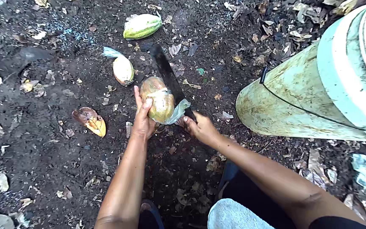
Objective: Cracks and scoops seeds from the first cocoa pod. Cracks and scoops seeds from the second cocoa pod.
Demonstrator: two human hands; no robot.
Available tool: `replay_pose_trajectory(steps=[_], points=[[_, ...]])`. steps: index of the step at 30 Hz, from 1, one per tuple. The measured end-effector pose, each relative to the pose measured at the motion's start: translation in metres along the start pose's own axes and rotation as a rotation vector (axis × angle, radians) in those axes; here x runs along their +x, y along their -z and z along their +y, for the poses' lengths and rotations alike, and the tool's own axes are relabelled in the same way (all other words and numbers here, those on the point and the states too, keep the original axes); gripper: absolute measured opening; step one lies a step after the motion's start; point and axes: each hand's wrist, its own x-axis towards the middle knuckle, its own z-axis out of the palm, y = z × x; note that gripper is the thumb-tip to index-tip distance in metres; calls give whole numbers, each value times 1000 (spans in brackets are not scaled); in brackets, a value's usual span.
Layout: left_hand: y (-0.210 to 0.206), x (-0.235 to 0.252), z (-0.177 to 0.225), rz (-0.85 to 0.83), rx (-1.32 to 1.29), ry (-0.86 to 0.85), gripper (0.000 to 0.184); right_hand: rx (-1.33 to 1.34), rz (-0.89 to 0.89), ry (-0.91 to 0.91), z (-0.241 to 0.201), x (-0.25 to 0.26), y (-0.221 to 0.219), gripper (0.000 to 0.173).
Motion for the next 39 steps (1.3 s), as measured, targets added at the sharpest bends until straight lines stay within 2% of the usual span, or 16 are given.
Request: replay_pose_trajectory(steps=[2,3,5,6,8,10,13,16,17,19,24,27,31,34,37,39], points=[[12,2,13,-105,-40,71,108,-262,92,211,15,8,18,36],[16,4,15,-141,-114,91,99,-350,129,299,21,13,25,37],[16,3,9,-90,-261,169,71,-421,153,399,27,18,31,37],[11,2,5,-13,-284,236,65,-407,131,395,26,17,30,37],[0,3,-8,81,-331,320,61,-297,58,324,22,13,23,40],[-2,4,-18,130,-360,311,64,-106,1,224,18,6,11,45],[3,8,-20,240,-339,214,65,268,1,32,5,-6,-7,42],[2,10,-17,229,-390,89,63,562,30,-223,-10,-7,-16,35],[1,11,-16,230,-411,63,61,522,24,-285,-10,-4,-15,36],[0,15,-13,245,-441,35,61,238,-26,-332,0,0,-8,41],[13,19,-6,322,-486,-5,70,-399,-86,-289,34,-12,-4,44],[20,23,-1,427,-554,-19,79,-501,-75,-260,54,-18,-16,49],[17,24,3,452,-517,-33,80,-560,-93,-220,79,-14,-24,58],[8,21,4,409,-460,-33,71,-363,-13,-86,62,-4,-22,74],[-11,19,-4,328,-421,-68,63,198,25,-49,8,11,-20,89],[-28,9,-10,236,-304,-51,58,575,-61,-133,-24,18,-19,85]])
